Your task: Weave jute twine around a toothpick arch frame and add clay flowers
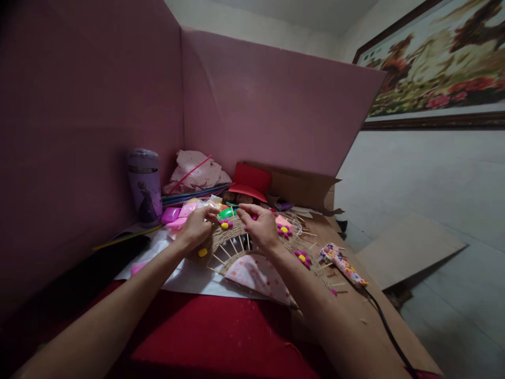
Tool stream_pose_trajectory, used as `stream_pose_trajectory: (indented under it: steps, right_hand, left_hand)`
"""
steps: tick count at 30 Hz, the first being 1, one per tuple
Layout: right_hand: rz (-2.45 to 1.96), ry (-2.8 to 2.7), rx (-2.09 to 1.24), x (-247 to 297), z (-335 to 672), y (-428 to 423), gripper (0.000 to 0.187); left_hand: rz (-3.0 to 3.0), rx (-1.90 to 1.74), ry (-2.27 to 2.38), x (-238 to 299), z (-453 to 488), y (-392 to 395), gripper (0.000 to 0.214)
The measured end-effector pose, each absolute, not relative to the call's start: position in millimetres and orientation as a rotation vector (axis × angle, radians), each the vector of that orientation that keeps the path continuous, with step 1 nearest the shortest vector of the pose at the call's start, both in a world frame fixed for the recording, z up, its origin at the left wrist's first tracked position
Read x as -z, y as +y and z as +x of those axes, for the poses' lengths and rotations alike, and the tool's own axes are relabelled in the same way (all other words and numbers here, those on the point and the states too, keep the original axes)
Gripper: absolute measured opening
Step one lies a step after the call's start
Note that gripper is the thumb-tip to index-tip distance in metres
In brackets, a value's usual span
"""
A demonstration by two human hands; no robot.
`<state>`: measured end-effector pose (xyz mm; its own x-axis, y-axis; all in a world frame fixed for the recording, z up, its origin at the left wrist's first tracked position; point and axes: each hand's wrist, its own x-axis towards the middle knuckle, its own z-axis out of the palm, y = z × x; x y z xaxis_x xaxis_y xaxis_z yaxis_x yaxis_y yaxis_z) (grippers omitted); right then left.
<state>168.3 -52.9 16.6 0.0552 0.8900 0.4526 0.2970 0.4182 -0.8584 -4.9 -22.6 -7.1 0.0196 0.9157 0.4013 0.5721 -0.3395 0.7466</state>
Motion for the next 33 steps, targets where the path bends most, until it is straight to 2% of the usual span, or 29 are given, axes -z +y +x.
stream_pose_trajectory:
  steps: [3,7,11,15,28,33]
  right_hand:
    - [-1.003,-1.269,-0.986,-15,173,-62,0.033]
    - [-0.805,-1.119,-1.180,-8,178,-73,0.031]
    - [-0.641,-1.049,-1.238,3,177,-77,0.030]
    - [-0.560,-1.011,-1.242,8,170,-83,0.029]
    - [-0.632,-1.100,-1.118,13,162,-103,0.024]
    - [-0.788,-1.260,-0.823,21,170,-98,0.025]
  left_hand:
    - [2.026,-1.271,1.555,5,-5,-26,0.036]
    - [2.271,-1.536,1.598,1,-1,-34,0.023]
    - [2.490,-1.719,1.116,-2,12,-52,0.013]
    - [2.538,-1.503,0.670,0,29,-69,0.010]
    - [2.465,-1.588,0.704,7,39,-80,0.003]
    - [2.380,-1.668,0.649,9,42,-80,0.008]
